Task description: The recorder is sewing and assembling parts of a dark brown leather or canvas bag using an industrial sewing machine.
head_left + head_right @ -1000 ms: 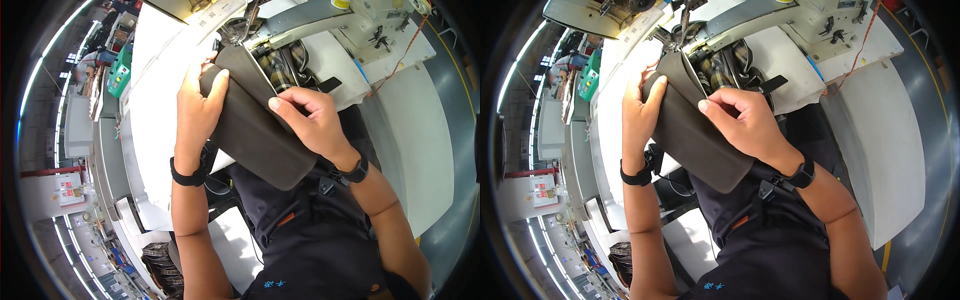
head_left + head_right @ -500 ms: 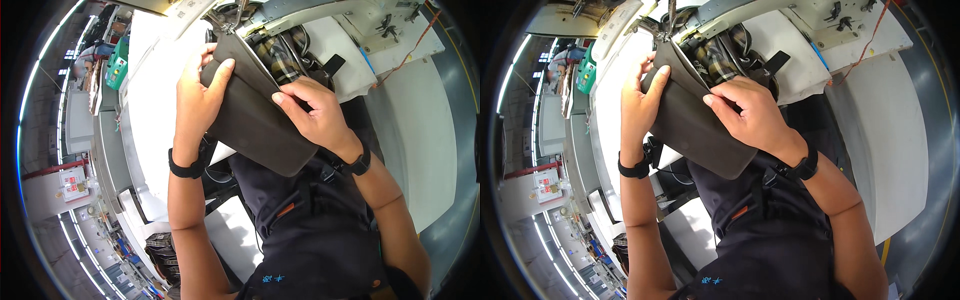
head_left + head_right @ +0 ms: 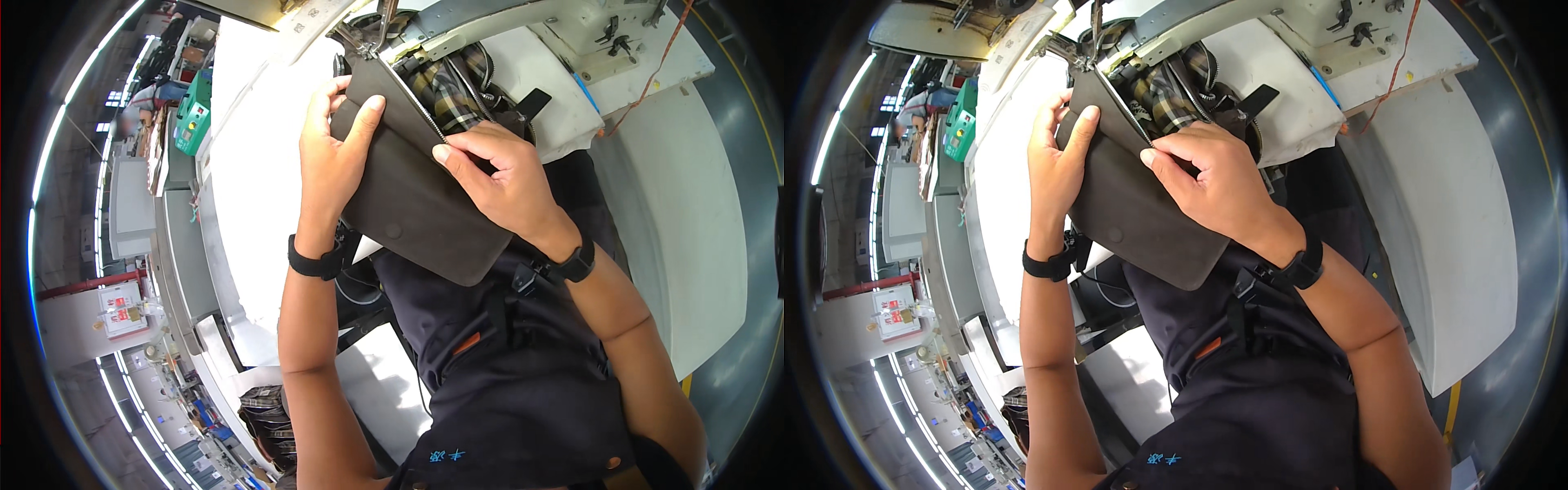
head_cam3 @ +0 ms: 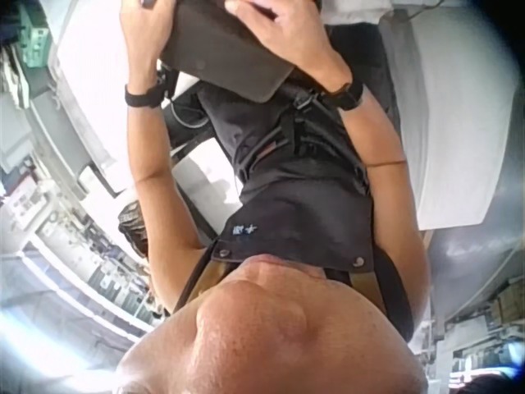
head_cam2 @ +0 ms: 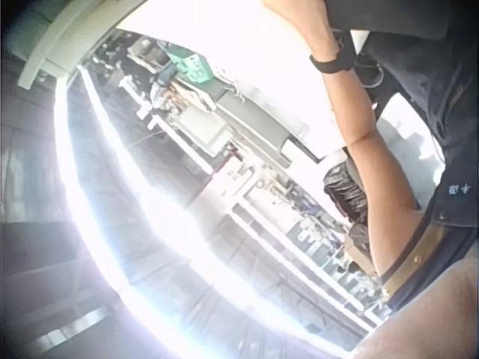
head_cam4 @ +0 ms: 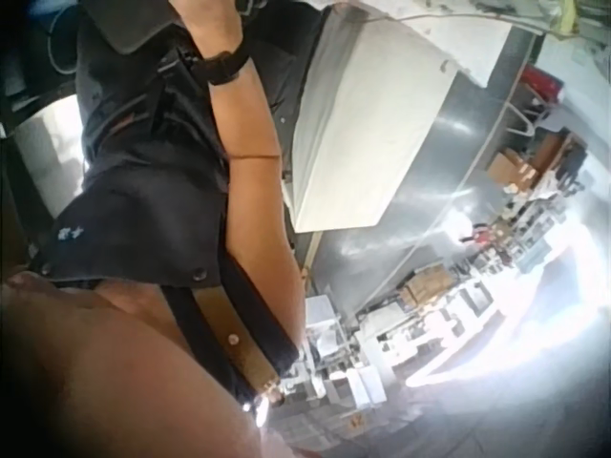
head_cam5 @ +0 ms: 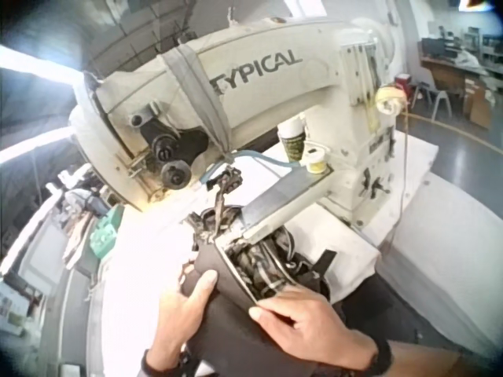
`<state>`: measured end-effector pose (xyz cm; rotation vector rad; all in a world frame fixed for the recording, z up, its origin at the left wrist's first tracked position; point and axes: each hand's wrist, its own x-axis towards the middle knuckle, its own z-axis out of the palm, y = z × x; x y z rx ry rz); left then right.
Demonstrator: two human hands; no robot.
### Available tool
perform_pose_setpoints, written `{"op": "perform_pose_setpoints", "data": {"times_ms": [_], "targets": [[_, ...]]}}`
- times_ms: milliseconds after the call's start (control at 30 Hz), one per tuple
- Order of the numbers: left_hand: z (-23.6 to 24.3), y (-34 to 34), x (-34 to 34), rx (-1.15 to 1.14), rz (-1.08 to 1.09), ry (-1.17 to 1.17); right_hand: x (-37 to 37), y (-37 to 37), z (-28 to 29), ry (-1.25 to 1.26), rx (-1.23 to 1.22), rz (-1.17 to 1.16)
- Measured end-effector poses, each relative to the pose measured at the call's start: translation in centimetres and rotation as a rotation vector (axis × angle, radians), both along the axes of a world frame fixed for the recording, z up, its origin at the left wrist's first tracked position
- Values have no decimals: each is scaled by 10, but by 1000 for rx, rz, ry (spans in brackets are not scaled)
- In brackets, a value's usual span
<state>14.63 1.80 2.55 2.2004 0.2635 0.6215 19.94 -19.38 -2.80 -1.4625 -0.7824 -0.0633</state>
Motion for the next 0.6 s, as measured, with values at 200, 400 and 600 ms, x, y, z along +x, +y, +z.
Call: {"op": "perform_pose_setpoints", "data": {"times_ms": [200,400,600], "targets": [[9,-4,-1,-10,-2,4,0,-2,9,-46,-64,-8],[4,-4,1,-63,9,-7,0,1,7,-76,-67,-24],[2,2,4,-37,6,-11,-1,0,5,-115,-79,-52]]}}
